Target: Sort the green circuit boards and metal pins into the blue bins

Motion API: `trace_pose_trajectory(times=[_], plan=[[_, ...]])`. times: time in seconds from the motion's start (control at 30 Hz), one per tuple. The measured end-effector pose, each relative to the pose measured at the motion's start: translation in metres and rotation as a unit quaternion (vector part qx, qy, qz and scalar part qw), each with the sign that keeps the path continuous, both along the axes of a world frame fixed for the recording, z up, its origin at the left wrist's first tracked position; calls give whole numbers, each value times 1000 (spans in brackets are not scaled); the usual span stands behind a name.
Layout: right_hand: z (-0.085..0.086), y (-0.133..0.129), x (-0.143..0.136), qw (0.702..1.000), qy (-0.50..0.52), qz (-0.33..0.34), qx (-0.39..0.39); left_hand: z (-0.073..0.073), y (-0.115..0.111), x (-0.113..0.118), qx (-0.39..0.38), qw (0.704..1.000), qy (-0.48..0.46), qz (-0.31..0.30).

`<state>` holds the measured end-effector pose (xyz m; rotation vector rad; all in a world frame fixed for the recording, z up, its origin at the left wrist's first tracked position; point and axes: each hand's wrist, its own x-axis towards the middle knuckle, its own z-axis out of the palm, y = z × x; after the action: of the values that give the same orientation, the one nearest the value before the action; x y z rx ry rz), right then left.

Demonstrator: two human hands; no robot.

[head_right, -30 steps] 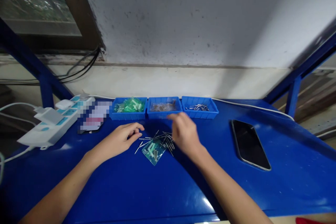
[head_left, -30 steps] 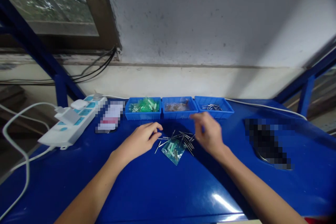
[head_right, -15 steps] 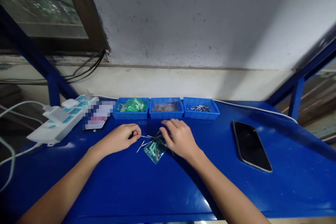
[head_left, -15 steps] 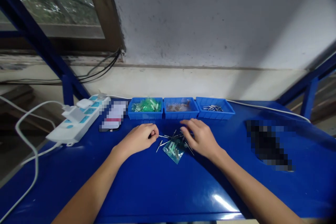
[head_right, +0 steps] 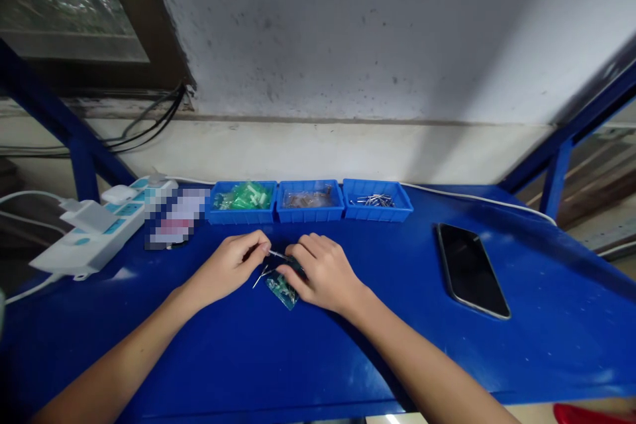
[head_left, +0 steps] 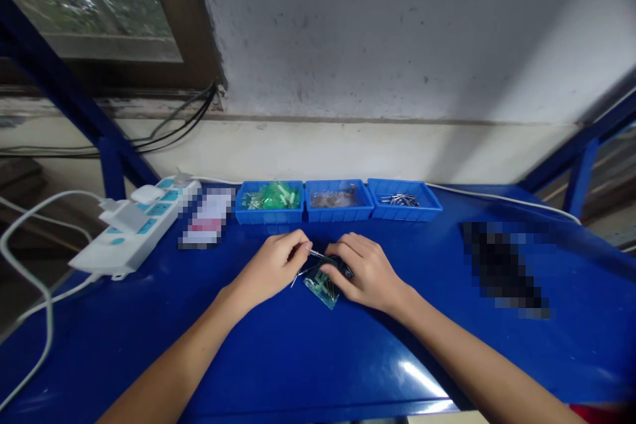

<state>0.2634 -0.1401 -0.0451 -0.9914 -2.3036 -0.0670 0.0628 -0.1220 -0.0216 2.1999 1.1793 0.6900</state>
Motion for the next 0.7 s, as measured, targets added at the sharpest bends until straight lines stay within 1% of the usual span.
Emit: trace_pose_trajectory(times=[0.07, 0.17, 0.27, 0.3, 0.33, 0.37, 0.43, 0.47, 0.5, 0.53, 0.57, 0.6, 0.7], plan=[[0, -2, -2, 1000, -7, 7, 6, 0, 0, 1, 13, 1000, -5, 16], [1, -2, -2, 1000, 3, 7, 3, -3, 2, 1, 14, 1000, 4, 8], [6, 5, 9, 999, 39, -7, 9, -9, 6, -2, 11, 1000, 24, 0], [8, 9, 16, 997, 59, -32, 25, -12, 7, -4, 12, 999, 34, 6], [10, 14, 26, 993, 80, -76, 48, -15, 9, -5, 12, 999, 46, 13], [12, 20, 36, 983, 98, -137, 71, -19, 11, -7, 12, 998, 59, 16], [13, 30, 57, 948, 108, -281, 104, -24, 15, -8, 20, 996, 89, 11], [13, 33, 65, 932, 101, -333, 105, -26, 16, -8, 28, 994, 103, 6], [11, 35, 70, 922, 91, -364, 97, -27, 17, -7, 35, 993, 115, 2], [10, 36, 73, 921, 85, -371, 84, -28, 17, -7, 41, 991, 123, 1], [8, 35, 71, 928, 83, -357, 68, -29, 17, -6, 47, 990, 130, 3], [6, 33, 67, 939, 83, -329, 50, -29, 17, -5, 49, 990, 134, 5], [2, 23, 40, 975, 66, -210, 5, -29, 17, -4, 46, 990, 133, 12]])
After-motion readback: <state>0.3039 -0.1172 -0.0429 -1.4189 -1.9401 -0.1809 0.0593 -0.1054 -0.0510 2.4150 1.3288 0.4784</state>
